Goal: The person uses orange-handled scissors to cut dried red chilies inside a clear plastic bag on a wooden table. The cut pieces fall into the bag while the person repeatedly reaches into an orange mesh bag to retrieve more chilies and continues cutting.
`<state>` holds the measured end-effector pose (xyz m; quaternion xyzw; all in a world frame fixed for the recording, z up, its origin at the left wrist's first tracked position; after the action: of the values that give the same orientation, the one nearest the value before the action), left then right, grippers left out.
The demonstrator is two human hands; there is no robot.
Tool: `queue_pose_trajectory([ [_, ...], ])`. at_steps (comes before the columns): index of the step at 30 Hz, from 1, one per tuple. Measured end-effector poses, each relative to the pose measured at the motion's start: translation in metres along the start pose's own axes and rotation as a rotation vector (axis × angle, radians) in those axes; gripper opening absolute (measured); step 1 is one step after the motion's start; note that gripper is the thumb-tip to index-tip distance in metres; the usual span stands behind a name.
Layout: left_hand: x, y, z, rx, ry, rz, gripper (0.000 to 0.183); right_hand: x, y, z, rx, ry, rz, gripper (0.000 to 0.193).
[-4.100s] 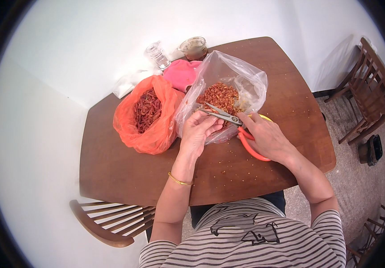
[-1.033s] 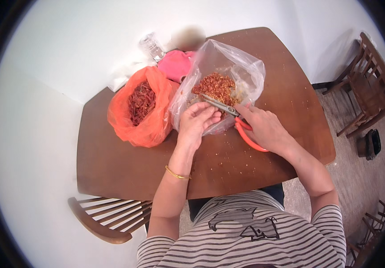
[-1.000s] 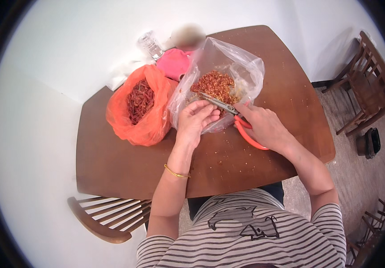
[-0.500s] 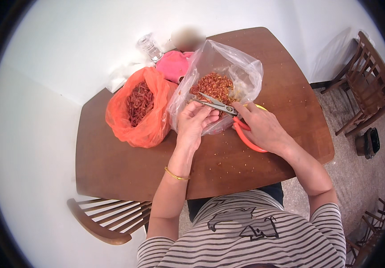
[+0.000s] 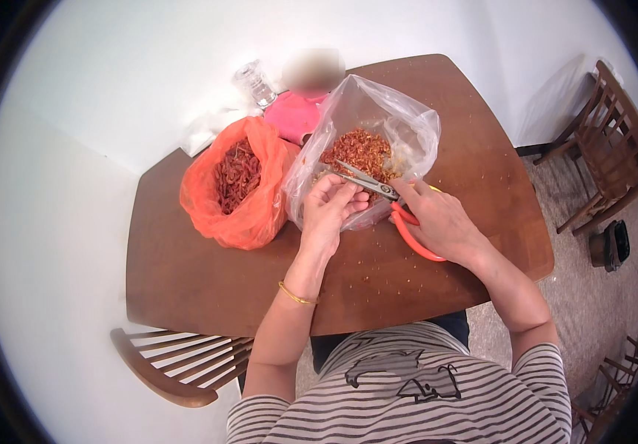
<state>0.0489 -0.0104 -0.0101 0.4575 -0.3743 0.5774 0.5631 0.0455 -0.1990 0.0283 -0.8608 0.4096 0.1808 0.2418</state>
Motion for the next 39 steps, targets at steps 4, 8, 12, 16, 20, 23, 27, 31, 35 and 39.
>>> queue_pose_trajectory([
  [4, 0.001, 0.0, 0.001, -0.016, -0.019, 0.026, 0.006, 0.0, 0.0, 0.001, -0.006, 0.004, 0.002, 0.044],
  [8, 0.0, -0.001, 0.0, -0.019, -0.023, 0.021, 0.006, -0.003, 0.0, 0.0, 0.01, 0.018, -0.007, 0.039],
  [12, -0.001, 0.0, -0.003, 0.005, -0.029, -0.006, 0.009, 0.001, -0.002, 0.002, -0.057, 0.023, 0.026, 0.034],
  [16, -0.001, -0.002, -0.006, 0.034, -0.003, -0.003, 0.011, 0.001, -0.002, 0.0, -0.016, 0.012, 0.011, 0.034],
  [20, 0.0, -0.002, -0.003, 0.046, 0.054, 0.016, 0.01, -0.002, -0.001, -0.006, 0.044, 0.019, -0.022, 0.039],
  [23, -0.001, -0.003, -0.002, 0.017, 0.076, 0.041, 0.009, -0.004, 0.0, -0.004, 0.02, 0.03, -0.042, 0.042],
  [27, -0.004, -0.003, -0.002, 0.006, 0.071, 0.036, 0.008, -0.006, -0.001, -0.001, 0.016, 0.012, -0.028, 0.042],
  [31, -0.002, -0.002, -0.004, 0.001, 0.029, -0.013, 0.009, -0.006, -0.002, 0.0, 0.005, -0.001, -0.022, 0.04],
  [35, -0.005, -0.003, -0.013, 0.002, 0.013, -0.05, 0.01, -0.009, -0.003, -0.001, 0.005, 0.034, -0.045, 0.038],
  [39, -0.002, -0.003, -0.011, 0.039, 0.043, -0.048, 0.011, -0.007, -0.004, -0.003, -0.119, 0.028, 0.052, 0.039],
])
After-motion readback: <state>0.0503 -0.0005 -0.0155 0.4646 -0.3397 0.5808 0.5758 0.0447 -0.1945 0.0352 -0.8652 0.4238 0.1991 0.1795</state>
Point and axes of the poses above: each hand's wrist, its own y-axis away from the middle knuckle, its own z-axis out of the palm, x = y × z, the point moved 5 cm from there along -y, towards the middle knuckle, and after that the axes turned 2 degrees about -y, right-handed, at the moved point
